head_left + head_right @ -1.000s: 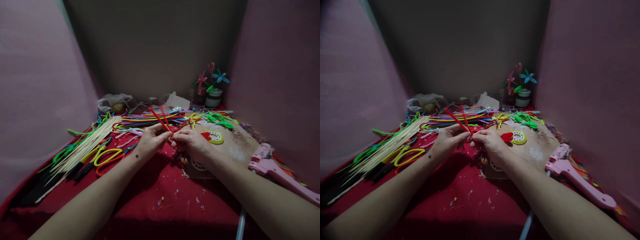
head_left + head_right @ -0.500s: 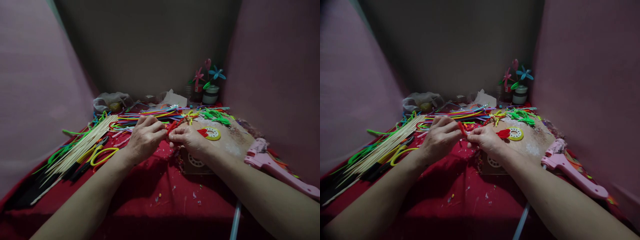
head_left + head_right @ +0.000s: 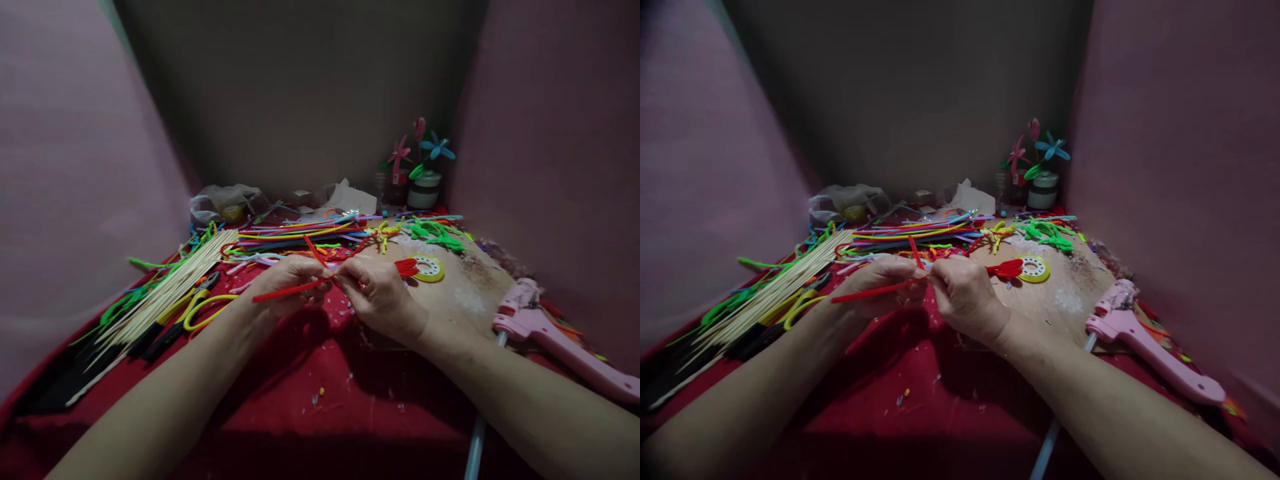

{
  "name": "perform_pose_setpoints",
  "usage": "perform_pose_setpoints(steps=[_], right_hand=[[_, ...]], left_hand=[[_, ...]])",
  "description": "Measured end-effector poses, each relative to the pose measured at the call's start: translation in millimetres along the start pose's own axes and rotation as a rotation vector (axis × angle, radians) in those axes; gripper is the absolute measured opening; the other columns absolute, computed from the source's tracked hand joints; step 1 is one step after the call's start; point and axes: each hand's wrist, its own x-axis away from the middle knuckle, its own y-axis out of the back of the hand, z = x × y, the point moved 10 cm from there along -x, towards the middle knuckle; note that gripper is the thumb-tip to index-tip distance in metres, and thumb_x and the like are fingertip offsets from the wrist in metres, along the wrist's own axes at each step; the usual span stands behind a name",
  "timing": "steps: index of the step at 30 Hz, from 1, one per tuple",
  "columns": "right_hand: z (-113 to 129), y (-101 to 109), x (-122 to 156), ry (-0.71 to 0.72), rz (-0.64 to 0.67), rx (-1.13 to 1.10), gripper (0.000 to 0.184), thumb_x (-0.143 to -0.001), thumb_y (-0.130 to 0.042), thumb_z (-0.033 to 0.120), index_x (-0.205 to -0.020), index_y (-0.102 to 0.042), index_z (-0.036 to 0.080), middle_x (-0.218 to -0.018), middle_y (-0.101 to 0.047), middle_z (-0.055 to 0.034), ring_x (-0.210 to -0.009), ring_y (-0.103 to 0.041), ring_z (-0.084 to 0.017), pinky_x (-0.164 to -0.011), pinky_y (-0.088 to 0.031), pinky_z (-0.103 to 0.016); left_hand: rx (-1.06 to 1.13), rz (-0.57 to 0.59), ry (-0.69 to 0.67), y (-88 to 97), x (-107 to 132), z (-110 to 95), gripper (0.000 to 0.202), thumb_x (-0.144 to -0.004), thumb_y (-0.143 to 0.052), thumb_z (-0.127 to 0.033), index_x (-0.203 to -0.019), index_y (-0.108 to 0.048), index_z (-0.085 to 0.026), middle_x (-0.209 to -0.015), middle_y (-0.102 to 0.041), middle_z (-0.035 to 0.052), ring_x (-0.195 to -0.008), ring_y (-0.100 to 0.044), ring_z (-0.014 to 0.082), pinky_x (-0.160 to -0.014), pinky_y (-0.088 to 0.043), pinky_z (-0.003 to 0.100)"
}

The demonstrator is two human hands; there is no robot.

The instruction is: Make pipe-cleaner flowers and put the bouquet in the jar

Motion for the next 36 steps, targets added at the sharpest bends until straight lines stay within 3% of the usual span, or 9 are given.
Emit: perform_pose_setpoints(steps=[3,10,14,18,21,25,27,31,36], right_hand=[[-5,5,-1,-0.037,-0.051,-0.093,0.014,-0.078,-0.050,0.013,-0.066,-0.057,0.014,-0.062,-0.056,-0.0034,-0.060,-0.049,-0.013,-0.060,-0.036,-0.026],[-47,-19,2,-0.517,0.007,-0.819,0.016,-0.075,-0.056,0.026,-0.064,-0.055,0.015,-0.057,-0.056,0.0009,-0.053,-0.047,-0.010,-0.056,-0.037,-0.025],[-47,-24,1,-0.543,0.051,-0.926,0.017,-0.073,-0.059,0.027,-0.062,-0.054,0.015,-0.054,-0.056,0.0014,-0.052,-0.046,-0.009,-0.056,-0.036,-0.025],[-42,-25,1,-0.502,0.093,-0.844,0.017,-0.074,-0.057,0.026,-0.061,-0.053,0.015,-0.055,-0.054,0.0017,-0.053,-0.047,-0.010,-0.056,-0.037,-0.024],[-33,-15,0,-0.375,0.081,-0.542,0.019,-0.076,-0.054,0.023,-0.059,-0.051,0.016,-0.055,-0.050,0.0021,-0.052,-0.044,-0.010,-0.053,-0.034,-0.024],[-7,2,-1,-0.102,-0.013,-0.099,0.017,-0.078,-0.050,0.015,-0.061,-0.051,0.016,-0.059,-0.051,-0.0007,-0.057,-0.045,-0.012,-0.057,-0.033,-0.025],[-4,3,0,-0.071,-0.032,-0.047,0.016,-0.078,-0.049,0.014,-0.063,-0.053,0.016,-0.061,-0.053,-0.0025,-0.059,-0.047,-0.013,-0.059,-0.034,-0.026],[-25,-8,0,-0.259,0.018,-0.243,0.015,-0.079,-0.051,0.019,-0.065,-0.056,0.015,-0.059,-0.053,-0.0008,-0.056,-0.046,-0.012,-0.056,-0.034,-0.025],[-48,-39,7,-0.584,0.190,-0.879,0.023,-0.076,-0.057,0.034,-0.065,-0.058,0.013,-0.057,-0.057,-0.0009,-0.050,-0.046,-0.009,-0.051,-0.034,-0.024]], left_hand=[[0.126,0.076,-0.003,-5.2,-3,1,0.017,-0.060,-0.061,-0.023,-0.051,-0.052,-0.012,-0.046,-0.045,-0.0016,-0.041,-0.036,0.0057,-0.044,-0.030,0.022],[-0.359,-0.194,-0.636,5.8,27,-63,0.015,-0.071,-0.067,-0.023,-0.083,-0.064,-0.015,-0.076,-0.063,0.0018,-0.068,-0.057,0.0120,-0.064,-0.044,0.023],[-0.763,-0.206,-0.916,-10.2,45,-80,0.009,-0.076,-0.063,-0.024,-0.082,-0.068,-0.018,-0.088,-0.060,0.0045,-0.085,-0.056,0.0153,-0.077,-0.044,0.027],[-0.920,-0.229,-1.039,-13.4,51,-82,0.008,-0.078,-0.061,-0.023,-0.079,-0.068,-0.019,-0.088,-0.059,0.0044,-0.089,-0.053,0.0161,-0.083,-0.041,0.030],[-0.912,-0.238,-0.929,-10.3,43,-77,0.011,-0.076,-0.062,-0.024,-0.069,-0.063,-0.016,-0.076,-0.058,0.0022,-0.080,-0.050,0.0149,-0.078,-0.039,0.029],[-0.537,-0.099,-0.439,0.3,12,-39,0.022,-0.078,-0.057,-0.033,-0.068,-0.055,-0.014,-0.062,-0.049,-0.0017,-0.059,-0.044,0.0099,-0.060,-0.037,0.024],[-0.365,-0.029,-0.317,-1.5,5,-25,0.023,-0.077,-0.057,-0.035,-0.070,-0.055,-0.013,-0.063,-0.050,-0.0019,-0.058,-0.045,0.0087,-0.059,-0.037,0.023],[-0.360,-0.070,-0.339,2.5,6,-29,0.020,-0.075,-0.060,-0.032,-0.071,-0.055,-0.013,-0.066,-0.053,-0.0019,-0.060,-0.047,0.0079,-0.060,-0.036,0.021],[-0.484,-0.191,-0.442,8.6,14,-46,0.018,-0.078,-0.055,-0.029,-0.068,-0.053,-0.013,-0.062,-0.053,-0.0023,-0.058,-0.048,0.0084,-0.059,-0.038,0.022]])
